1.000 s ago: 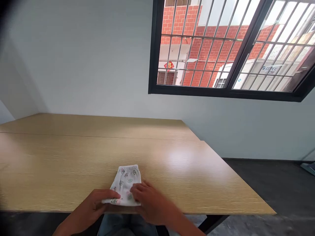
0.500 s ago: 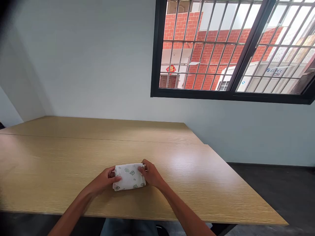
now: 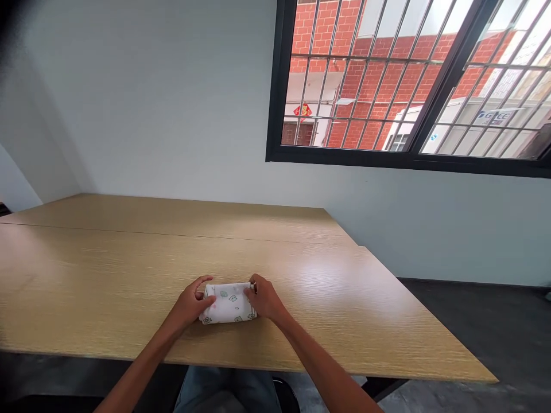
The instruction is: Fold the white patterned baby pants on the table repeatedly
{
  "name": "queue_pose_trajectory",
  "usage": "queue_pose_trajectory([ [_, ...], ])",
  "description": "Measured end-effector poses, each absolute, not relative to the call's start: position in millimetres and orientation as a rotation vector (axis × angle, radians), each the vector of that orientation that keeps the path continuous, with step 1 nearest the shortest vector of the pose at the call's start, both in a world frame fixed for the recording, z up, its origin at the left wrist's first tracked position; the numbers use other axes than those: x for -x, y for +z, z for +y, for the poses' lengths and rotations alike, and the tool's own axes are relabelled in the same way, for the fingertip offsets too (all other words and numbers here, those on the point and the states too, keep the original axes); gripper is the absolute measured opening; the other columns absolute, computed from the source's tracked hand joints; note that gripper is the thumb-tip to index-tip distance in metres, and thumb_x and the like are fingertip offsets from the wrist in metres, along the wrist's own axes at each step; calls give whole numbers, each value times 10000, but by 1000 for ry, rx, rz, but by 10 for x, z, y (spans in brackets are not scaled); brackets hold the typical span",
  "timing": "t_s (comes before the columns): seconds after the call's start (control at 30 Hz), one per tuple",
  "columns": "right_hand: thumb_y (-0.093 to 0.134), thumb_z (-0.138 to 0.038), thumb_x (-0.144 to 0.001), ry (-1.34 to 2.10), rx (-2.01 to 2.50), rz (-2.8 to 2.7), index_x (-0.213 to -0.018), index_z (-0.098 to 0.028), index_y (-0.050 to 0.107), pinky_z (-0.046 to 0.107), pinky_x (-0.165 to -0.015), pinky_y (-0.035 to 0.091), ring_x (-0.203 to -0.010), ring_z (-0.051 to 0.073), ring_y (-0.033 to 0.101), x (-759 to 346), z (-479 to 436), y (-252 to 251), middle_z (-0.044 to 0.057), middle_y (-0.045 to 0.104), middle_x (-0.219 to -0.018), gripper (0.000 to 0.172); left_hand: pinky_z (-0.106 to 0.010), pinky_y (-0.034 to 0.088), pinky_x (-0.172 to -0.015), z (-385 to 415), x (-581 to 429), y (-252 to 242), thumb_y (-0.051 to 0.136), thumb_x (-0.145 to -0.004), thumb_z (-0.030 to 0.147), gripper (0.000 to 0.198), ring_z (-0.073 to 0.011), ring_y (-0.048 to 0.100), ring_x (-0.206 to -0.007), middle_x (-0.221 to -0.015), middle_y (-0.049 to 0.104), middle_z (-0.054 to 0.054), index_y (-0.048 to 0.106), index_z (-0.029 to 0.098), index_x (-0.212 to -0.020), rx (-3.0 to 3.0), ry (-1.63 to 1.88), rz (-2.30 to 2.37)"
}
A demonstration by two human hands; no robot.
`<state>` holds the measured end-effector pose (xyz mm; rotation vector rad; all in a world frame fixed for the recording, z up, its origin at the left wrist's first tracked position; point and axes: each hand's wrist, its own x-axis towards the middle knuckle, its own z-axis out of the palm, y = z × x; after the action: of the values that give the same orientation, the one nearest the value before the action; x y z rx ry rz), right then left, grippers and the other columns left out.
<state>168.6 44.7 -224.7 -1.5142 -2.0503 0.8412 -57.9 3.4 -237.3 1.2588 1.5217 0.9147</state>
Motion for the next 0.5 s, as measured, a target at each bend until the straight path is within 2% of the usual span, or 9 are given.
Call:
queue_pose_trajectory([
  [0.03,519,-137,-906,849,1517,-2049,-927,-135,495,217,-595,325,-698,111,493,-1680,446,-2251,8,565,-800,32,-150,331,-537,34,569,-2355,571,-721,376,600,-48,460,-526,-612,542,56,411,292,-1293,-1328,893,1619],
  [0.1,514,-145,-917,787,1535,-2093,-1056,-144,484,231,-626,360,-757,138,526,-1662,418,-2229,32,576,-872,142,-172,344,-598,-1,550,-2267,560,-743,367,595,-54,474,-569,-615,537,55,393,295,-1310,-1487,817,1803],
  [0.13,519,-161,-922,709,1565,-2133,-1113,-147,476,250,-645,377,-786,155,536,-1646,387,-2201,47,576,-926,196,-194,397,-662,-37,539,-2204,552,-758,372,608,-74,534,-665,-707,587,37,371,299,-1334,-1562,784,1886],
  [0.17,526,-178,-925,593,1604,-2181,-1151,-148,475,276,-670,395,-820,177,543,-1623,345,-2163,62,570,-981,234,-232,463,-764,-83,522,-2137,530,-781,386,617,-105,590,-832,-877,634,8,342,303,-1363,-1634,765,1955],
  [0.2,527,-183,-926,443,1636,-2226,-1171,-149,483,307,-705,410,-862,199,544,-1591,294,-2119,74,559,-1036,251,-290,505,-904,-136,496,-2075,490,-811,406,612,-138,585,-1042,-1095,621,-18,314,303,-1388,-1702,762,2005],
  [0.23,523,-178,-927,273,1656,-2257,-1170,-146,501,341,-749,421,-904,217,541,-1550,237,-2074,83,545,-1084,246,-354,495,-1054,-189,459,-2025,435,-840,424,594,-160,510,-1232,-1292,537,-26,298,297,-1404,-1768,773,2035],
  [0.3,510,-147,-926,-21,1609,-2271,-1119,-140,551,395,-849,418,-986,240,517,-1448,124,-2001,94,527,-1132,197,-407,396,-1241,-277,352,-1990,327,-876,446,552,-159,334,-1417,-1470,370,-7,332,262,-1397,-1923,759,2047],
  [0.37,511,-113,-919,-95,1463,-2264,-1023,-141,584,400,-900,411,-1010,235,500,-1333,38,-1974,89,531,-1122,130,-412,362,-1285,-314,225,-2062,265,-888,421,531,-149,295,-1446,-1484,356,2,379,243,-1376,-2147,659,1997],
  [0.5,436,-76,-948,269,1154,-2136,-930,-153,552,333,-870,444,-976,184,507,-1145,-7,-2055,57,547,-1093,140,-472,425,-1231,-211,96,-2407,213,-874,247,562,-187,267,-1466,-1512,304,-11,293,254,-1430,-2627,527,2002],
])
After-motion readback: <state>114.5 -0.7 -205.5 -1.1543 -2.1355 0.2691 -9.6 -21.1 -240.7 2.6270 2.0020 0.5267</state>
